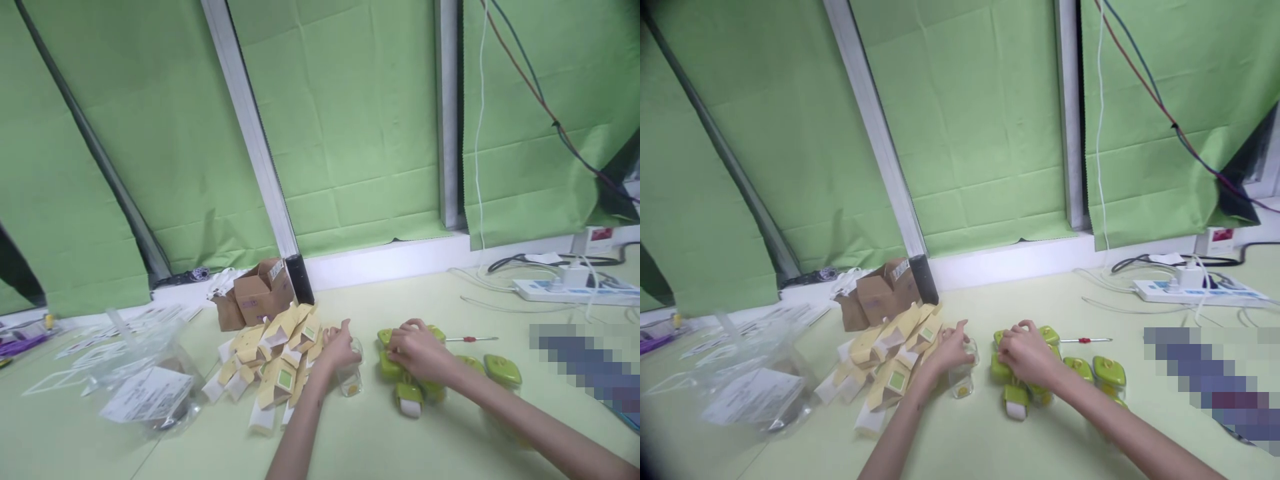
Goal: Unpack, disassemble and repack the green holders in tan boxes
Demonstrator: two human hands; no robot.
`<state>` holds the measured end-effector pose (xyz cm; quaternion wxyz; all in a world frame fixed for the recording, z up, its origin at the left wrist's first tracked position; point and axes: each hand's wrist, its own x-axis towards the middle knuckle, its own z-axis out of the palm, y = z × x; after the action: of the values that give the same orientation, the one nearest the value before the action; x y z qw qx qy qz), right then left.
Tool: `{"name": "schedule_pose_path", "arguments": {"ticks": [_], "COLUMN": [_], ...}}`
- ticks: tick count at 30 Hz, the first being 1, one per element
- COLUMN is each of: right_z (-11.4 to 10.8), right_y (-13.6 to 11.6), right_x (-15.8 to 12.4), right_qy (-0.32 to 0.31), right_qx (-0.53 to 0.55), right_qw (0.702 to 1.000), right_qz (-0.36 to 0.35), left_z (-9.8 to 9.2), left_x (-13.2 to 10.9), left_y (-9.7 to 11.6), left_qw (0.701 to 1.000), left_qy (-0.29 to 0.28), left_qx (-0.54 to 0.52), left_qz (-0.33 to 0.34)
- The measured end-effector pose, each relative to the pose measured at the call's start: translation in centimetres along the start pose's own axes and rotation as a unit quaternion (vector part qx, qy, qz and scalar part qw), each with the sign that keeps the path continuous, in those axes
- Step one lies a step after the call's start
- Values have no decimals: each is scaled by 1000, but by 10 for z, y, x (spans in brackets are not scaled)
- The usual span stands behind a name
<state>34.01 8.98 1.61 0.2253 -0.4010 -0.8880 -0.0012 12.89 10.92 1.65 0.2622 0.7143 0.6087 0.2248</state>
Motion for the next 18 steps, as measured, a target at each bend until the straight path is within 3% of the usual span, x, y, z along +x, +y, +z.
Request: {"name": "schedule_pose_path", "arguments": {"ticks": [4, 12, 18], "right_z": [3, 14, 4], "right_y": [9, 32, 51], "right_x": [10, 50, 56], "right_qy": [-33, -76, -70], "right_qx": [-18, -65, -64], "right_qw": [999, 994, 989], "right_qz": [-6, 43, 111], "left_z": [-2, 39, 19], "left_x": [11, 52, 59], "left_y": [6, 28, 7], "left_qw": [998, 983, 978], "left_qy": [-6, -86, -90], "left_qx": [52, 124, 173], "left_qz": [36, 104, 72]}}
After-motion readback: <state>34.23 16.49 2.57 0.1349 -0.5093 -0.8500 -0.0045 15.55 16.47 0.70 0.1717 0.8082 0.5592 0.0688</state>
